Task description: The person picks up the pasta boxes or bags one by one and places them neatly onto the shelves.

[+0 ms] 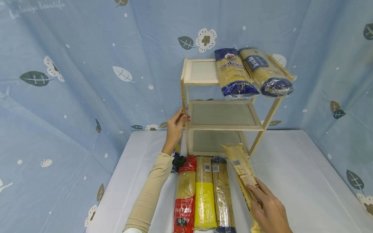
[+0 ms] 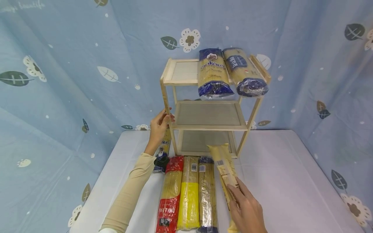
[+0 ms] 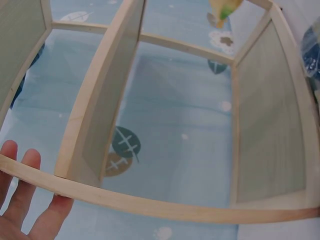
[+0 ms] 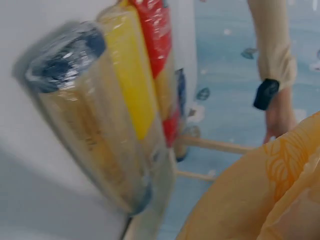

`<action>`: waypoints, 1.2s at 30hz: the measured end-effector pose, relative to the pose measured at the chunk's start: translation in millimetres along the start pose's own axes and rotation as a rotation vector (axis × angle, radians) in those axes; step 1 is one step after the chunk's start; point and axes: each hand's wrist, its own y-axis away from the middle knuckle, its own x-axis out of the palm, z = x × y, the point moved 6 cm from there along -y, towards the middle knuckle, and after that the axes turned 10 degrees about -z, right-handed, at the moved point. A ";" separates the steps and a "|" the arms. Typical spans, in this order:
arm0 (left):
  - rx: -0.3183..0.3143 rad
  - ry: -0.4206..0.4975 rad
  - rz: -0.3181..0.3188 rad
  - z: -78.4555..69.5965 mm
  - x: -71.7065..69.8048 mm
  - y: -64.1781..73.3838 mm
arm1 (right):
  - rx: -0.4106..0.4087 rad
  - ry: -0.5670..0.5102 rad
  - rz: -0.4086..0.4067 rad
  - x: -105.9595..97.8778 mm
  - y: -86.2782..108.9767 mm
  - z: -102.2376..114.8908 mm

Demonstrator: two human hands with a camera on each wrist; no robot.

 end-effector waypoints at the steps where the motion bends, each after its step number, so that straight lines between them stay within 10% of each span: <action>1: -0.002 -0.008 -0.001 -0.4 0.1 0.4 | 0.000 -0.002 0.004 -1.8 -0.8 3.2; 36: -0.015 -0.009 -0.001 2.8 -0.5 0.6 | -0.420 -0.347 -0.051 -73.1 -48.8 124.6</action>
